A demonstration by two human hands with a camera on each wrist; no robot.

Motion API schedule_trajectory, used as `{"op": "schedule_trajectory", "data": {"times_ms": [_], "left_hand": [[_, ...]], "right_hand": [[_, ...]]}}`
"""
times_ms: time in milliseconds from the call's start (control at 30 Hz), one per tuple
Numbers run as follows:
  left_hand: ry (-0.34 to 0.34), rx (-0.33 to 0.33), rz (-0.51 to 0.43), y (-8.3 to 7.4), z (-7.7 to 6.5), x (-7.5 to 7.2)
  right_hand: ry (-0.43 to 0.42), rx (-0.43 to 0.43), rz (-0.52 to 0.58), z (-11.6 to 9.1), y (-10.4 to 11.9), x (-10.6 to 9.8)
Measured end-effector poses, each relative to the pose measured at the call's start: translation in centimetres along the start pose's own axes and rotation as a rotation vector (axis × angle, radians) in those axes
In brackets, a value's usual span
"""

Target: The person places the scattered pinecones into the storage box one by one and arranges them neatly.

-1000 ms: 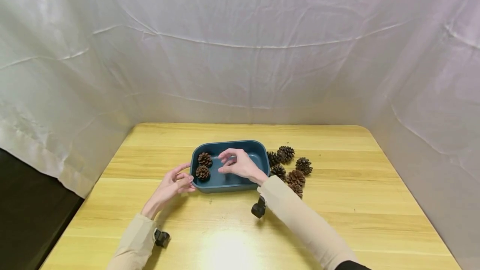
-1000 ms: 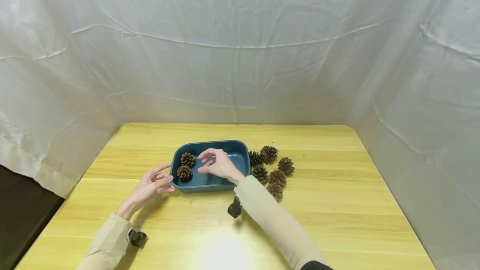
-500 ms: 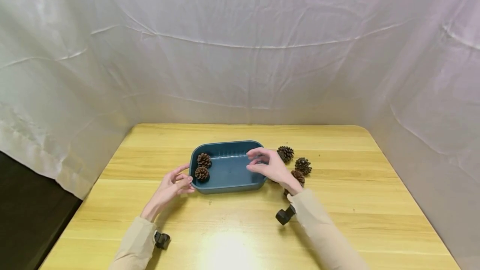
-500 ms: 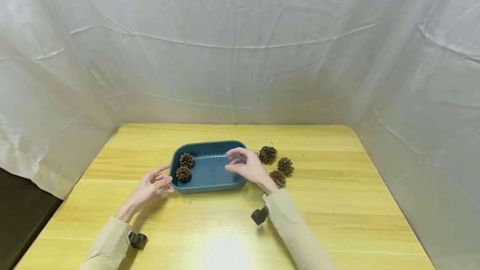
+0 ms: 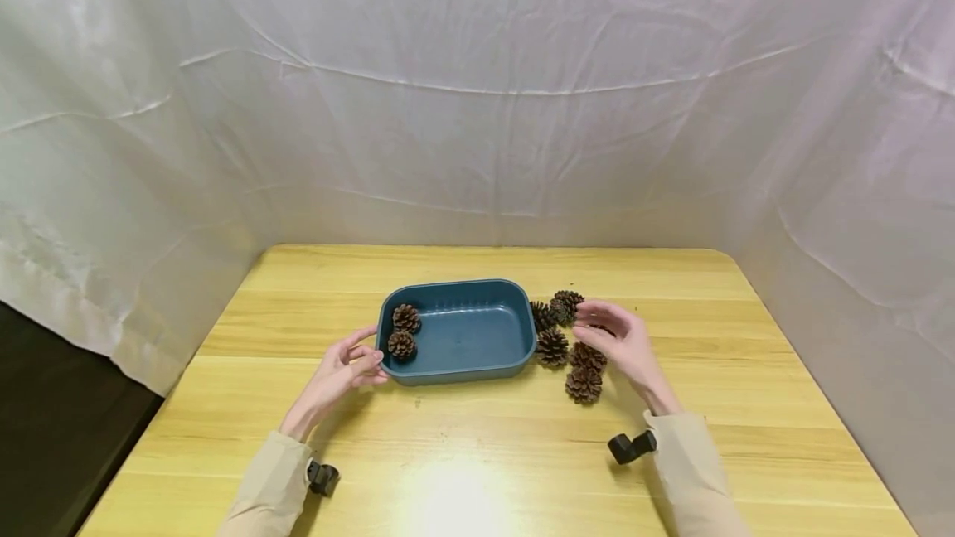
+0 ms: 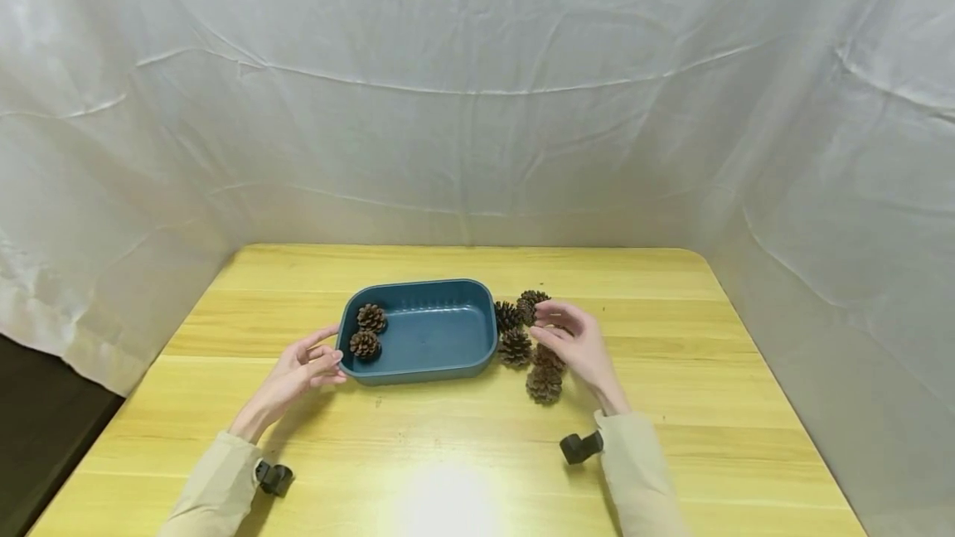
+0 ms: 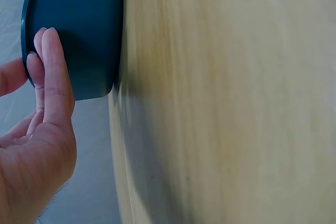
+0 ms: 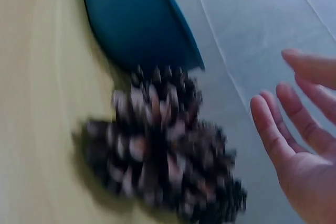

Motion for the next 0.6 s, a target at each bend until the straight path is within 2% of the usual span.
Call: {"op": "schedule_trajectory", "data": {"times_ms": [300, 433, 600], "left_hand": [[-0.002, -0.006, -0.009, -0.1, 0.1, 0.0], [0.008, 0.000, -0.005, -0.1, 0.0, 0.1], [0.004, -0.009, -0.005, -0.1, 0.0, 0.1]], "right_hand": [[-0.038, 0.010, 0.048, -1.9, -1.8, -3.0], [-0.012, 0.028, 0.025, -2.6, -2.5, -3.4], [0.082, 0.059, -0.049, -3.4, -3.2, -3.5]]}}
Point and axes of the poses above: each hand's wrist, its own z-axis towards the middle knuckle, its own x-axis out of the palm, y = z × x, the point moved 5 cm from there along z, towards the middle knuckle, and after that the axes turned 4 degrees about x, right-handed, at the moved point
